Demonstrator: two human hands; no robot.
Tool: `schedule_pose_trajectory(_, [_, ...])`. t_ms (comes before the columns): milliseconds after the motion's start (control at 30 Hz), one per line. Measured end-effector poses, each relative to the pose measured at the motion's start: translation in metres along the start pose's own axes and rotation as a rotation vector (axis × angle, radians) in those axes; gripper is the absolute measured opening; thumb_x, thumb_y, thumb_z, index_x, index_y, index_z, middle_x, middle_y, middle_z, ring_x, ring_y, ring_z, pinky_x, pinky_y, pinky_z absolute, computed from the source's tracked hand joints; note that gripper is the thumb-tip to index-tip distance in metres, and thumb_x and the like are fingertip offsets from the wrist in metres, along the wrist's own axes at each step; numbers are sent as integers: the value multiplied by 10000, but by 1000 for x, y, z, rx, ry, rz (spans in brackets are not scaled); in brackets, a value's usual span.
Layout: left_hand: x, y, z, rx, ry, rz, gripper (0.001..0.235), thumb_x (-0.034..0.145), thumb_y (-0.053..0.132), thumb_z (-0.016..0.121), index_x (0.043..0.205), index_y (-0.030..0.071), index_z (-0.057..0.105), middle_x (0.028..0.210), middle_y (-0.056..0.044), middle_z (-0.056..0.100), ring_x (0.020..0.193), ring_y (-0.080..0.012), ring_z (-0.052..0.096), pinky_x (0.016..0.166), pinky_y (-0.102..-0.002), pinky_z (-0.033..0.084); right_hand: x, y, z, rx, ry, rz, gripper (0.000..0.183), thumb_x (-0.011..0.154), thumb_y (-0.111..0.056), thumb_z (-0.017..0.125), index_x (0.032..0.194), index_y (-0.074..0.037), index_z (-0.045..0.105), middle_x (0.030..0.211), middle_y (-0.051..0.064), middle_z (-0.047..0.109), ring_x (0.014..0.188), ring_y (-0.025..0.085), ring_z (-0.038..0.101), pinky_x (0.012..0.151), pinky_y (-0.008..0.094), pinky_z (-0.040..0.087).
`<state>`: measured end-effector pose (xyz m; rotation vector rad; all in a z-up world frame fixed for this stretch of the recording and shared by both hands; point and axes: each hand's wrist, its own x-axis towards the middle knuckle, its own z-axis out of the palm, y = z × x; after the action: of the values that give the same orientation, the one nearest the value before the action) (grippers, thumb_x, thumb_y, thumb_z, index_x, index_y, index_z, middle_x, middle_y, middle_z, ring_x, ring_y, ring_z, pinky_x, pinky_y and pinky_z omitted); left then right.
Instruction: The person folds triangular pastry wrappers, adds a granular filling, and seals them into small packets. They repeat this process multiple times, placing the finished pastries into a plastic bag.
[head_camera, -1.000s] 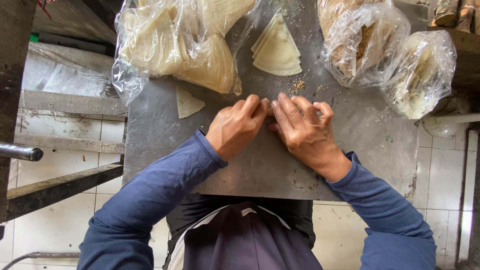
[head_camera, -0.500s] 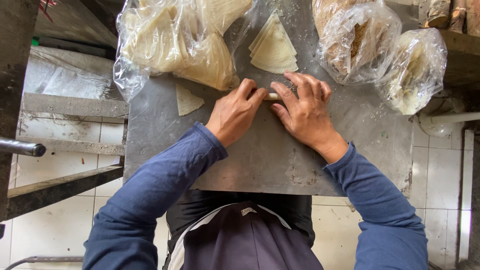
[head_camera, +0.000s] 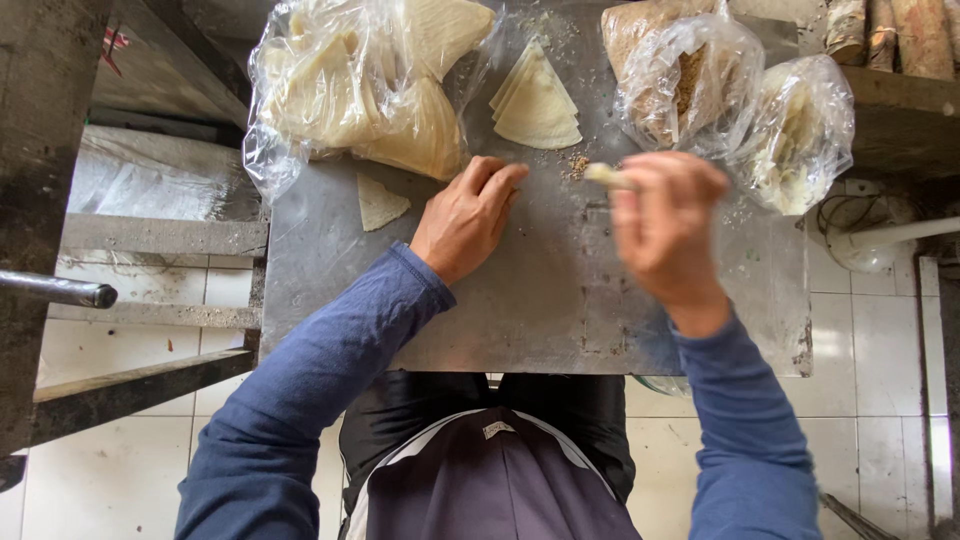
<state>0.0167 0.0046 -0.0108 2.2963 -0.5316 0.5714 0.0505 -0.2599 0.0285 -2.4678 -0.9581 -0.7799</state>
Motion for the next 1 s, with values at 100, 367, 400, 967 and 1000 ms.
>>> schedule_pose_trajectory(100, [-1, 0, 3, 53, -15, 49, 174, 982, 149, 699, 1140, 92, 653, 1123, -102, 602, 971, -308, 662, 792, -415, 569, -51, 26, -50, 113, 341, 94, 129, 1200, -151, 621, 1244, -31, 605, 1187, 133, 623, 1133, 225, 612, 1056, 350, 523])
schedule_pose_trajectory(367, [-5, 0, 9, 64, -63, 131, 180, 930, 175, 742, 1066, 69, 689, 1098, -90, 589, 943, -280, 630, 816, -414, 543, -299, 84, -73, 320, 1022, 1124, 42, 1090, -61, 613, 1070, -90, 589, 944, 24, 642, 797, 112, 582, 700, 272, 466])
schedule_pose_trajectory(400, [-5, 1, 9, 61, -71, 136, 183, 924, 176, 746, 1061, 68, 692, 1095, -91, 587, 942, -281, 628, 816, -415, 540, -322, 90, -59, 479, 1106, 1262, 167, 1137, -119, 645, 976, -103, 607, 867, -4, 583, 734, 99, 497, 652, 254, 414])
schedule_pose_trajectory(967, [0, 10, -2, 120, -118, 139, 186, 959, 160, 735, 1103, 47, 705, 1128, -116, 608, 1010, -293, 631, 866, -414, 542, -385, 107, 11, 383, 800, 1701, 293, 1094, -242, 538, 1288, -31, 598, 1022, 47, 667, 796, 113, 632, 589, 247, 447])
schedule_pose_trajectory(1000, [-1, 10, -3, 122, -106, 136, 189, 960, 153, 732, 1113, 46, 701, 1127, -116, 608, 1009, -294, 632, 863, -413, 541, -385, 105, 11, 398, 863, 1664, 275, 1088, -239, 544, 1272, -40, 587, 998, 46, 656, 792, 116, 626, 594, 246, 456])
